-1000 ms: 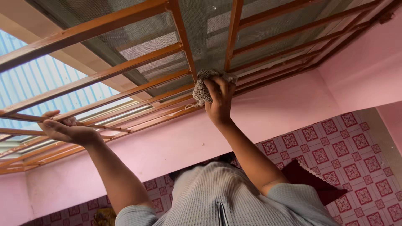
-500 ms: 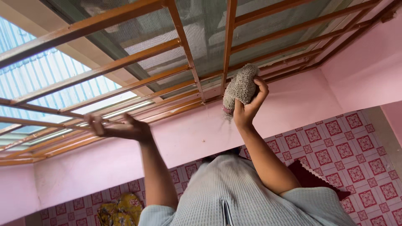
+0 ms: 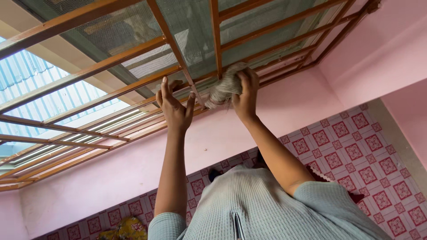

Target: The person wipes the metal window grills and the surrounding wall surface with a cloth.

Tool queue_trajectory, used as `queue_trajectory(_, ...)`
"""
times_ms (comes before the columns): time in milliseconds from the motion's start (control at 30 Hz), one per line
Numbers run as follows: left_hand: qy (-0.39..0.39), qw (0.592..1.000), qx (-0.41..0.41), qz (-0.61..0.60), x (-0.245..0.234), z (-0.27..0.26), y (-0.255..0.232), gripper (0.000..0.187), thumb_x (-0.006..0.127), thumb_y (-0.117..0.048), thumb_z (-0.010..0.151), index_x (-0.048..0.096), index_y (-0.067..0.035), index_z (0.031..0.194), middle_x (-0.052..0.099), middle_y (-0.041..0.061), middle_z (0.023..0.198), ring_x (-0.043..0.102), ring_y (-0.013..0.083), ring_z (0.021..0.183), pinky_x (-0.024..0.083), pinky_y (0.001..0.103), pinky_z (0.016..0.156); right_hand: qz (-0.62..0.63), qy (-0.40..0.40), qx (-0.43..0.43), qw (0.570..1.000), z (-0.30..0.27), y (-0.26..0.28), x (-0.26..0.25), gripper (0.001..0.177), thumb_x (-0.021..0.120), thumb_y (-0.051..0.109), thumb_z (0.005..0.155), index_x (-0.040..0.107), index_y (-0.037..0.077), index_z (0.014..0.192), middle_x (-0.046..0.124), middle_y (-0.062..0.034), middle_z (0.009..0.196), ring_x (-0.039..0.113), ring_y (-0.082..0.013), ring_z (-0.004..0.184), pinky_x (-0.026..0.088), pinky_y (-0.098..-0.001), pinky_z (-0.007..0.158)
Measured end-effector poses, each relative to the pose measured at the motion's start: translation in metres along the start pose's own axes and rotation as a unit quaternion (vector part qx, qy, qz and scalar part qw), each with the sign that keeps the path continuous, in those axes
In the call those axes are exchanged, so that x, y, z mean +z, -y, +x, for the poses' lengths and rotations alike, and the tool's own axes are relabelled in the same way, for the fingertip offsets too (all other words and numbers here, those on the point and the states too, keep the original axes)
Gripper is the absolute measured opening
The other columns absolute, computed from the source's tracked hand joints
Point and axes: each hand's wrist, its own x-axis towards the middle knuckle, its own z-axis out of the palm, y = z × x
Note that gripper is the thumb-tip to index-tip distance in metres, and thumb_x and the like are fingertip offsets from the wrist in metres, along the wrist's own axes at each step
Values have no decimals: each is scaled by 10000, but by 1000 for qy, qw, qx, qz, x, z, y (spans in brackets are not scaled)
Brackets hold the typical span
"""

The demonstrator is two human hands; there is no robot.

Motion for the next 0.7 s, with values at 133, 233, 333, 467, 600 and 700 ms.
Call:
queue_trajectory(133,-109,992,-14,57,15,1,-38,818,720,-288,982,213,-58,1582,556,217,1402,554,365,1262,237,459,1198,63,-86,-4,994,34,-41,-48,568,705,-111,956,549,102,1460,449,-115,1523,423,-333,1472,411,-506,1263)
queue_trajectory(233,-170,984,-8,43,32,-5,-76,731,681,-250,1005,265,-94,1586,474,214,1499,502,418,1333,331,450,1213,34,-104,6,994,62,-58,-79,596,546,-133,924,594,139,1453,560,-83,1482,505,-283,1463,406,-459,1253)
queue_trajectory(333,-128,990,19,-52,54,8,-94,654,633,-221,1066,289,-80,1605,474,142,1561,534,366,1365,430,451,1220,-38,-61,-41,997,72,-57,-79,503,617,23,1015,526,130,1497,572,-106,1484,480,-313,1424,383,-495,1263)
queue_trajectory(467,-101,984,16,-148,95,40,-105,664,545,-256,1096,211,14,1603,313,289,1602,443,414,1456,430,481,1206,-57,124,-136,981,65,-12,-53,572,637,40,891,557,98,1454,568,-125,1502,498,-348,1382,337,-549,1226)
queue_trajectory(600,-106,977,-103,-151,125,63,-92,526,467,-224,1116,324,59,1536,718,197,1237,714,277,1053,573,388,942,9,166,-202,965,81,-6,-50,539,739,123,864,583,76,1378,530,-114,1448,467,-375,1344,309,-556,1219)
queue_trajectory(700,-105,978,-177,-40,136,62,-84,305,452,-172,1115,574,32,1308,768,121,893,743,230,705,580,333,653,-35,193,-214,957,93,-19,-58,560,762,124,849,597,105,1384,523,-86,1452,471,-333,1356,308,-521,1251)
